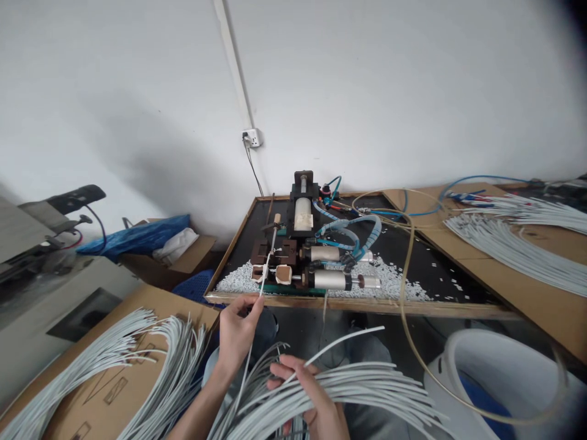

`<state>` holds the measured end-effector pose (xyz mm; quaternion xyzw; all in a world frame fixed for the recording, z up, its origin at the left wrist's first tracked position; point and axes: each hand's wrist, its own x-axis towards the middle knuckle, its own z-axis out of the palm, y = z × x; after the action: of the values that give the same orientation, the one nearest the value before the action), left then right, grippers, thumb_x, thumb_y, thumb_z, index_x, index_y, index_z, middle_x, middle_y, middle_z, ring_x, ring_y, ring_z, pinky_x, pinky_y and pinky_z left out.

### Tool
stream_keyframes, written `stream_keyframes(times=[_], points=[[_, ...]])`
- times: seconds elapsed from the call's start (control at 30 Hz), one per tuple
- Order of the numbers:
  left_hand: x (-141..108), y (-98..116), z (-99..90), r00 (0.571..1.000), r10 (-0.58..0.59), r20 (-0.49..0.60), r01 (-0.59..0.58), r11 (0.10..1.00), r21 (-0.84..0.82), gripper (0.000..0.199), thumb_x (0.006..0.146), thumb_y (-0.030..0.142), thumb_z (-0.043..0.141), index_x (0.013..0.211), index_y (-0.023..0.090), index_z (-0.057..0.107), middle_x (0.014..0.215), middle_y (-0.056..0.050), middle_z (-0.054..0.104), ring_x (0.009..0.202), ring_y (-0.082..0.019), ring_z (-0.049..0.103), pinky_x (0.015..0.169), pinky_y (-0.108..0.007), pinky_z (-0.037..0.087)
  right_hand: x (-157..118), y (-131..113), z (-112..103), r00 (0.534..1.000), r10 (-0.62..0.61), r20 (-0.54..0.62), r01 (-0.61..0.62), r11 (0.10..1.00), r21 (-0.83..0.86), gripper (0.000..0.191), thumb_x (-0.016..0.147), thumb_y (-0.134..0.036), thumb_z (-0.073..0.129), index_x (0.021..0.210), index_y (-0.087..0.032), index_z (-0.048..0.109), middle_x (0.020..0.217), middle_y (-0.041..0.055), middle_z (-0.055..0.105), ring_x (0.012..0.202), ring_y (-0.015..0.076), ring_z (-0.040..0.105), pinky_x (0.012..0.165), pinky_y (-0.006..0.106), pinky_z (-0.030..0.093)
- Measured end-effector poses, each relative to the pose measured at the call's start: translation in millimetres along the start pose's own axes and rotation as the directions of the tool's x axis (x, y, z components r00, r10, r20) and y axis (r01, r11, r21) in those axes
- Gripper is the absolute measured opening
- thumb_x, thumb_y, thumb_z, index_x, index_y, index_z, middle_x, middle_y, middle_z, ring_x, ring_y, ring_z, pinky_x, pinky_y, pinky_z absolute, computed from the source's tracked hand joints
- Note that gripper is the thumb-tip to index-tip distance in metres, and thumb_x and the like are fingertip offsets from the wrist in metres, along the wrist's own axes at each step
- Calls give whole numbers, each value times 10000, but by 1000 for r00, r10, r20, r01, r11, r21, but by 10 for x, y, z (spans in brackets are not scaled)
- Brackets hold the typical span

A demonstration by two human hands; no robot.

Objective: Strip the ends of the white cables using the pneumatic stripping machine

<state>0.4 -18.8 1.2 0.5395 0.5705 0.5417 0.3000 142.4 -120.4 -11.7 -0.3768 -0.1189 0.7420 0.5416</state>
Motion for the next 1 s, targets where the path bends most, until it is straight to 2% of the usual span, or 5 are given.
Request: stream_keyframes(times=[0.23,0.37,0.6,1.0], points=[[32,-13,44,1000,9,1,-9,1000,-14,272,795,403,689,718,142,674,746,-53,707,714,-195,633,674,-261,487,-1,-11,-14,1000,-22,-10,22,1000,3,503,607,-545,818,884,-130,758,920,162,786,805,291,746,347,213,518],[-3,-1,45,1000,6,4,-6,1000,-19,274,783,405,701,705,144,669,695,-41,687,666,-188,623,647,-258,493,-13,-8,-25,1000,5,-17,-5,1000,-5,510,600,-541,824,883,-124,752,909,166,785,781,288,747,340,208,504],[-19,-23,35,999,-20,33,21,1000,-21,302,786,429,693,691,146,650,647,-17,644,619,-164,584,608,-237,454,-46,-13,-2,999,20,-28,-21,1000,-9,546,577,-568,825,884,-124,744,908,157,785,804,287,742,355,209,507],[0,-19,29,1000,-2,29,3,999,-42,293,786,427,691,686,156,640,667,-17,653,638,-170,594,623,-239,465,-69,-17,15,997,23,-74,-26,998,-49,565,583,-591,810,894,-124,739,896,158,787,808,275,741,393,208,507]])
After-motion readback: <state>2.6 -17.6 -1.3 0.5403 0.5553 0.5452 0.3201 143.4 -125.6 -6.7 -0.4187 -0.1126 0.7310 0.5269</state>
